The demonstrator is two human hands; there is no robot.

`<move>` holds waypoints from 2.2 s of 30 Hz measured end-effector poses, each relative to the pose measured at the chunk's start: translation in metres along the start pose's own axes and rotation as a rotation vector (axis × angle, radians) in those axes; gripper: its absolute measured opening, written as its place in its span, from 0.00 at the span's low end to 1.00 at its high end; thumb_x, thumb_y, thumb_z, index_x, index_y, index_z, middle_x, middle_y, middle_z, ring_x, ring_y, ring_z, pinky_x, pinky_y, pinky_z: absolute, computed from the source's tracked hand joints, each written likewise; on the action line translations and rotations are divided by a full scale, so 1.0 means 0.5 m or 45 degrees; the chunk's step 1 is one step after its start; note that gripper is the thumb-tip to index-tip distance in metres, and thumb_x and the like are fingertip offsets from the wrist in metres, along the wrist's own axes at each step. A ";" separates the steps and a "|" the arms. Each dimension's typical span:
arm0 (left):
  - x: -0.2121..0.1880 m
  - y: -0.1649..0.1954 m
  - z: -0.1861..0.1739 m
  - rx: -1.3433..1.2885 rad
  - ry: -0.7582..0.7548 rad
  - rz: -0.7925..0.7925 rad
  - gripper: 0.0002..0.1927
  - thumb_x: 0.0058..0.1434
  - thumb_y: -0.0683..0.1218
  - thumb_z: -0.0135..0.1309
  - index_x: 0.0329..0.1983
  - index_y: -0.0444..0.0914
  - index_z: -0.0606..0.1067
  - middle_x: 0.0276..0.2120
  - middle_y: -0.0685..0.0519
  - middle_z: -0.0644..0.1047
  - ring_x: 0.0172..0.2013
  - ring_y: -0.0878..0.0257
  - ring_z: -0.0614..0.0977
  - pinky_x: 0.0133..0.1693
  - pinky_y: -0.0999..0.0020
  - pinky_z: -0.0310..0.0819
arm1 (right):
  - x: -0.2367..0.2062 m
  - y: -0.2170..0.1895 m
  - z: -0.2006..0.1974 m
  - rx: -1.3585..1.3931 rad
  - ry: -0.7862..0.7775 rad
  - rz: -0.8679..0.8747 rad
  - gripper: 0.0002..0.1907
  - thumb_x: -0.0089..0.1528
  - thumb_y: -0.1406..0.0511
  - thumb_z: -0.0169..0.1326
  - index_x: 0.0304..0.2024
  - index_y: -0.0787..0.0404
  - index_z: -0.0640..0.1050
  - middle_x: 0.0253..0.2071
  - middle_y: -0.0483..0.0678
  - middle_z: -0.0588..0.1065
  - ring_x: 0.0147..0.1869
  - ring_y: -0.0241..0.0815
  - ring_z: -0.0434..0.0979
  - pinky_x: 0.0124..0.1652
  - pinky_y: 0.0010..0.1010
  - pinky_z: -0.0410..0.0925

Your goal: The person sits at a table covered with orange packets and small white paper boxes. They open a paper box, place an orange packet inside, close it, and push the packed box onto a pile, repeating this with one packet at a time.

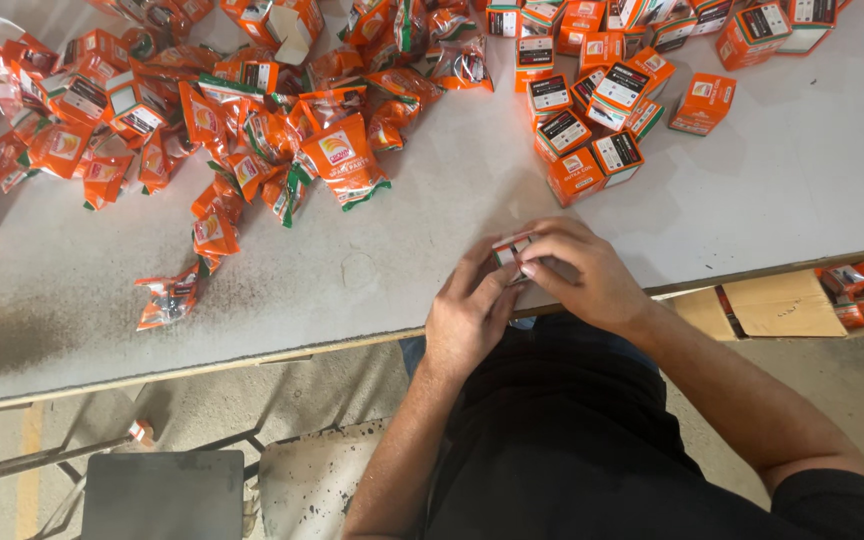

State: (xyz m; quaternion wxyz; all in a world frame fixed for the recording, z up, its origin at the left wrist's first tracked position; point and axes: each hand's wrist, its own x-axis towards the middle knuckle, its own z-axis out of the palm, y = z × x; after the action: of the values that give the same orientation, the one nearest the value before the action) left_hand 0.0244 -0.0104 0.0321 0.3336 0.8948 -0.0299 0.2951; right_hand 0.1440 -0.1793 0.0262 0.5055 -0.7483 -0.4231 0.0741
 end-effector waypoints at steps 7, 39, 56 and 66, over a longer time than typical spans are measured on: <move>-0.006 -0.011 0.001 -0.083 0.025 -0.013 0.18 0.58 0.40 0.66 0.47 0.38 0.70 0.58 0.48 0.77 0.52 0.50 0.84 0.50 0.59 0.82 | 0.003 -0.005 -0.013 -0.058 -0.124 -0.365 0.21 0.59 0.67 0.64 0.55 0.60 0.78 0.57 0.52 0.72 0.60 0.51 0.74 0.56 0.37 0.70; 0.093 -0.109 -0.126 0.420 -0.041 0.024 0.14 0.61 0.38 0.58 0.51 0.37 0.76 0.58 0.40 0.72 0.59 0.43 0.74 0.58 0.47 0.72 | 0.026 -0.011 -0.069 -0.686 0.179 -0.552 0.22 0.59 0.75 0.59 0.55 0.53 0.80 0.61 0.53 0.69 0.60 0.52 0.74 0.59 0.39 0.70; 0.268 -0.297 -0.112 -0.016 -0.048 0.021 0.08 0.62 0.39 0.57 0.44 0.34 0.78 0.34 0.43 0.81 0.30 0.53 0.84 0.35 0.62 0.79 | 0.129 -0.072 0.091 -0.919 -0.099 -0.499 0.39 0.59 0.52 0.59 0.67 0.68 0.68 0.65 0.61 0.67 0.70 0.59 0.64 0.67 0.57 0.58; 0.549 -0.563 -0.142 0.749 0.078 -1.039 0.27 0.50 0.64 0.63 0.49 0.48 0.79 0.47 0.47 0.80 0.52 0.45 0.79 0.49 0.43 0.74 | 0.069 -0.038 0.062 -0.673 -0.165 -0.505 0.13 0.60 0.61 0.61 0.43 0.59 0.75 0.47 0.47 0.75 0.58 0.51 0.73 0.59 0.43 0.65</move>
State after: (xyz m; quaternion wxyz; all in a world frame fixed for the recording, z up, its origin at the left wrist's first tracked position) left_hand 0.2849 0.2907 0.0622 0.1561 0.8807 0.4166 0.1628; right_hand 0.1383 -0.1309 0.0379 0.2705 -0.7505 -0.5961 -0.0907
